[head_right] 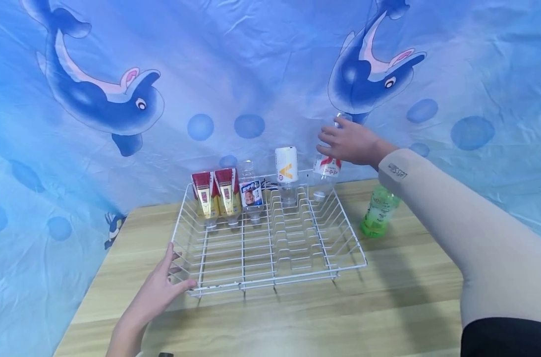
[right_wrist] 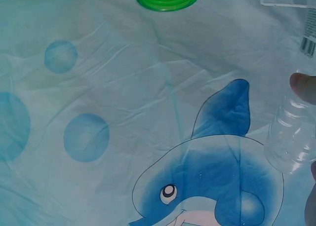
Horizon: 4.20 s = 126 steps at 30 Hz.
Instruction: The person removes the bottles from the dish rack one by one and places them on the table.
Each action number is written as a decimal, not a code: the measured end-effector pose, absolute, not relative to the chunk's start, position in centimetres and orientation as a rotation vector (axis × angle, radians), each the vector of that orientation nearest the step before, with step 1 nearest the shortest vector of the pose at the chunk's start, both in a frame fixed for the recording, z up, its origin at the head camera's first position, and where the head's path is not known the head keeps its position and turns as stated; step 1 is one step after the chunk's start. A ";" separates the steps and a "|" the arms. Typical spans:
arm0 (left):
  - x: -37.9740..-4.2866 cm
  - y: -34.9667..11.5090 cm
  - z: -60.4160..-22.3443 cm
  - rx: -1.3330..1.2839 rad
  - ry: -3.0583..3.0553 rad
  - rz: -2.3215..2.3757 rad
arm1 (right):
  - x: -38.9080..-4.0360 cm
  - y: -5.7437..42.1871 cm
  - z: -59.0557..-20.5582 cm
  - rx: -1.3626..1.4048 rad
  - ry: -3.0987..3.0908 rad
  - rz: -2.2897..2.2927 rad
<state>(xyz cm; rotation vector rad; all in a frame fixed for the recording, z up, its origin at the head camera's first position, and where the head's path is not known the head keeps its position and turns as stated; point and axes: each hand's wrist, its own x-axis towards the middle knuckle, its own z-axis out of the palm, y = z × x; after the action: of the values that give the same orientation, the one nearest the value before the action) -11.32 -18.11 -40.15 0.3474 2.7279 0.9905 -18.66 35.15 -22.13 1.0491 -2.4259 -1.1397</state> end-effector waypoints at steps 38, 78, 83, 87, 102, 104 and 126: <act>-15.2 -6.9 -31.6 1.018 2.882 0.509 | -15.0 28.6 -30.7 0.569 -2.746 0.627; -15.3 6.6 -34.5 0.700 2.959 1.249 | -13.0 23.0 -33.1 0.042 -2.691 1.076; -15.6 5.9 -34.5 0.711 2.905 1.287 | -12.2 23.2 -32.9 0.054 -2.735 1.146; -15.7 5.3 -34.5 0.693 2.826 1.304 | -10.3 24.2 -32.9 0.065 -2.832 1.065; -17.7 0.7 -33.4 0.709 2.555 1.394 | -3.8 30.7 -38.7 0.183 -2.843 0.724; -18.0 -0.1 -33.3 0.714 2.558 1.394 | -3.6 31.1 -39.5 0.192 -2.836 0.770; -20.9 -9.0 -32.6 0.567 2.639 1.475 | -2.5 31.9 -43.1 0.269 -2.728 1.139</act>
<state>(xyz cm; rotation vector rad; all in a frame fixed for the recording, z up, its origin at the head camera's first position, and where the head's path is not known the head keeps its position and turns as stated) -20.95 -9.03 -32.59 0.5672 2.6393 1.4752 -2.55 31.92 -43.11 0.2691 -2.7284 1.1386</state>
